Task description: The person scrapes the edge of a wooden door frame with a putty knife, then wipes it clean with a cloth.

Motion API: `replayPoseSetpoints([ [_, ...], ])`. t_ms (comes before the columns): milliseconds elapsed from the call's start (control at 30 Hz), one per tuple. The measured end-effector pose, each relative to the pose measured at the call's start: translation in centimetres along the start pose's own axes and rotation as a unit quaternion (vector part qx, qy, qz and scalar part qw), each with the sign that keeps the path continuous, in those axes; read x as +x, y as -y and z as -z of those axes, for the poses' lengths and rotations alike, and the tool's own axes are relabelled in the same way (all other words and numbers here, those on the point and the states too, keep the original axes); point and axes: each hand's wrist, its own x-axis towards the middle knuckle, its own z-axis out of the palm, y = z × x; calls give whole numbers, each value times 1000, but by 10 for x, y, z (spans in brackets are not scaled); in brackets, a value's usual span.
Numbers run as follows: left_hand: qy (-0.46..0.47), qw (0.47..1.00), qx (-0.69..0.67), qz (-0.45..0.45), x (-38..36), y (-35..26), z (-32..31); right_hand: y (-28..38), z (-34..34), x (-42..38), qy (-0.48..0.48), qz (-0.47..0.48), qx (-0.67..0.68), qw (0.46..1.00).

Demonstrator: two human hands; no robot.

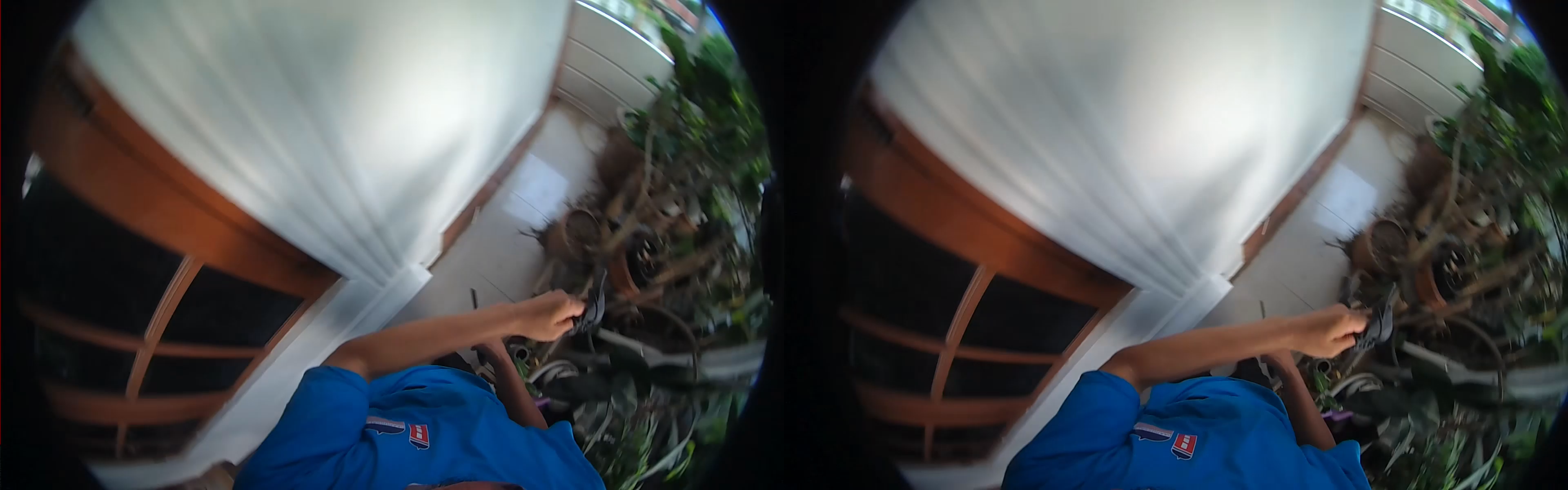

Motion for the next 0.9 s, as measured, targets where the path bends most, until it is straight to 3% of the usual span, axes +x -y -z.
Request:
replayPoseSetpoints([
  [33,-18,982,-135,-134,18,7,-55,-48,0,2,-36,85,-46,995],
  [67,59,979,-167,-102,22,0,-84,-21,-1,-11,-35,-37,49,997],
  [200,284,936,-209,-18,4,-39,-117,-26,19,-65,-160,-149,75,973],
  [300,298,919,-259,-16,-19,-32,-135,-50,22,-102,-221,-216,79,948],
  [400,320,937,-141,-8,-28,-23,-131,-103,13,-120,-259,-213,20,942],
  [500,263,958,-112,13,-53,-3,-114,-137,3,-135,-251,-217,-36,943],
  [600,152,960,-206,117,-79,10,-87,-179,-6,-141,-239,-214,-34,947],
  [633,123,965,-180,144,-92,20,-80,-195,-10,-139,-236,-211,-33,948],
  [700,81,943,-214,243,-117,31,-62,-203,-14,-137,-230,-205,-34,951],
  [800,-49,937,-203,281,-177,68,-56,-164,-1,-137,-196,-308,-27,930],
  [900,-170,903,-219,327,-220,72,-44,-193,1,-129,-181,-333,-65,923],
])
